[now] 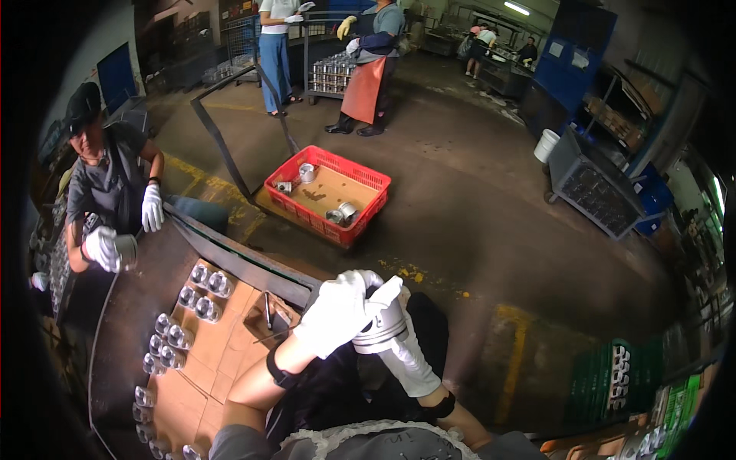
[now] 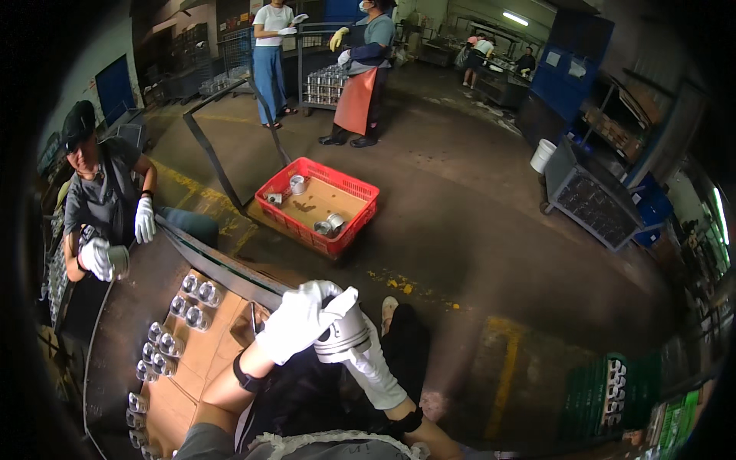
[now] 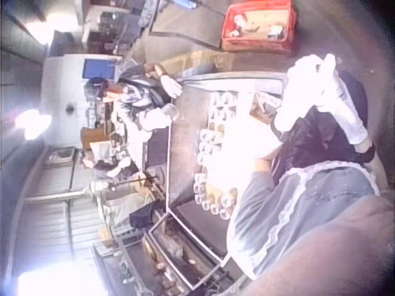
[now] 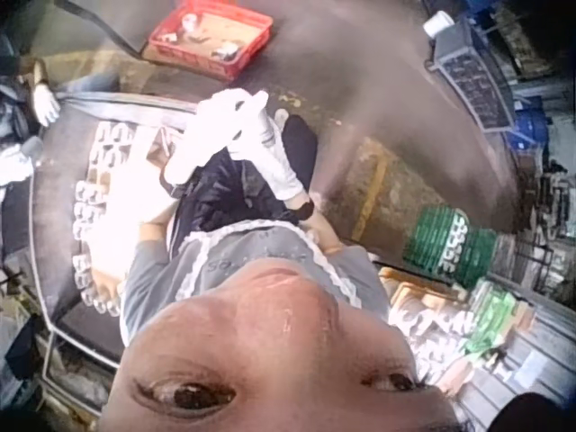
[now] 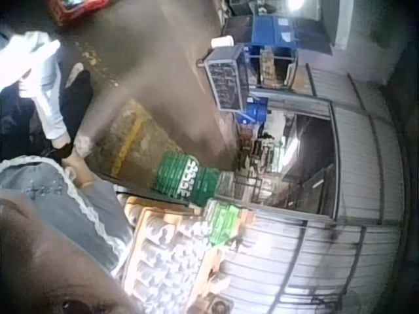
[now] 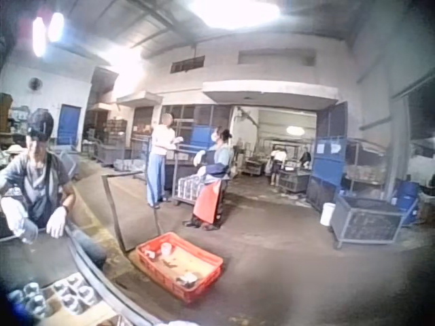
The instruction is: Inspecting metal pistons for quality and marking them with a tool.
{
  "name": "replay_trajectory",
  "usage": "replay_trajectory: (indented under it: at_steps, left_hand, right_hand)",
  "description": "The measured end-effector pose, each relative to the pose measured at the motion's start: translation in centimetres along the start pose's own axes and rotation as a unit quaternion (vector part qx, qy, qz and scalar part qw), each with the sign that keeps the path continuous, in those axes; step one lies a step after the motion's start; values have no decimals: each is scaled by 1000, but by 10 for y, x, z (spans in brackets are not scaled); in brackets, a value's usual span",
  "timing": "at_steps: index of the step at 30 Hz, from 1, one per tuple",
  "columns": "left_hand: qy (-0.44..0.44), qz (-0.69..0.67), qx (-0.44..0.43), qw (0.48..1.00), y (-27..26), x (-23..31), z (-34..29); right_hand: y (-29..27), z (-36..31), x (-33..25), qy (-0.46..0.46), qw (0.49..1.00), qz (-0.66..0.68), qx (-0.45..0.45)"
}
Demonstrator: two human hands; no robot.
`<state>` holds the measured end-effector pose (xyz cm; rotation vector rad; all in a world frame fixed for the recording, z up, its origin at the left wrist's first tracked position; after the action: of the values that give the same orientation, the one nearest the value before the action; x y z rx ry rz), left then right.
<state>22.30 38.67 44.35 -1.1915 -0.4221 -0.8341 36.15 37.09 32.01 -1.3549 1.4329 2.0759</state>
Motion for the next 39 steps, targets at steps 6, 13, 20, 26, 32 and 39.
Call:
replay_trajectory:
  at_steps: [6,13,20,26,32,39]
  left_hand:
    - [54,-45,37,997,-18,-6,-13]
    - [103,-97,61,988,-11,-8,-27]
    - [65,-210,11,976,17,-12,-11]
    - [136,-138,16,981,18,-15,-14]
    - [83,-231,23,969,29,-27,-6]
    - [40,-147,57,987,16,-51,-31]
  right_hand:
    - [-1,-15,-6,163,890,391,-168]
    - [12,-10,-6,189,843,480,-150]
    - [10,-26,-15,181,835,508,-110]
    - [10,-17,-21,135,859,483,-106]
    - [9,-12,-34,142,879,455,22]
    - [-5,-13,-5,201,916,347,-11]
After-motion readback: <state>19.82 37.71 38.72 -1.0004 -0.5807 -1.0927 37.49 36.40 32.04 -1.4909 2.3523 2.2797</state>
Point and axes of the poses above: each hand's wrist, its own z-axis towards the middle knuckle, its own y-axis out of the palm, x = y × z, the point moved 3 cm from there along z, towards the middle knuckle, and after that the axes turned 11 degrees about y, right-handed, at the moved point
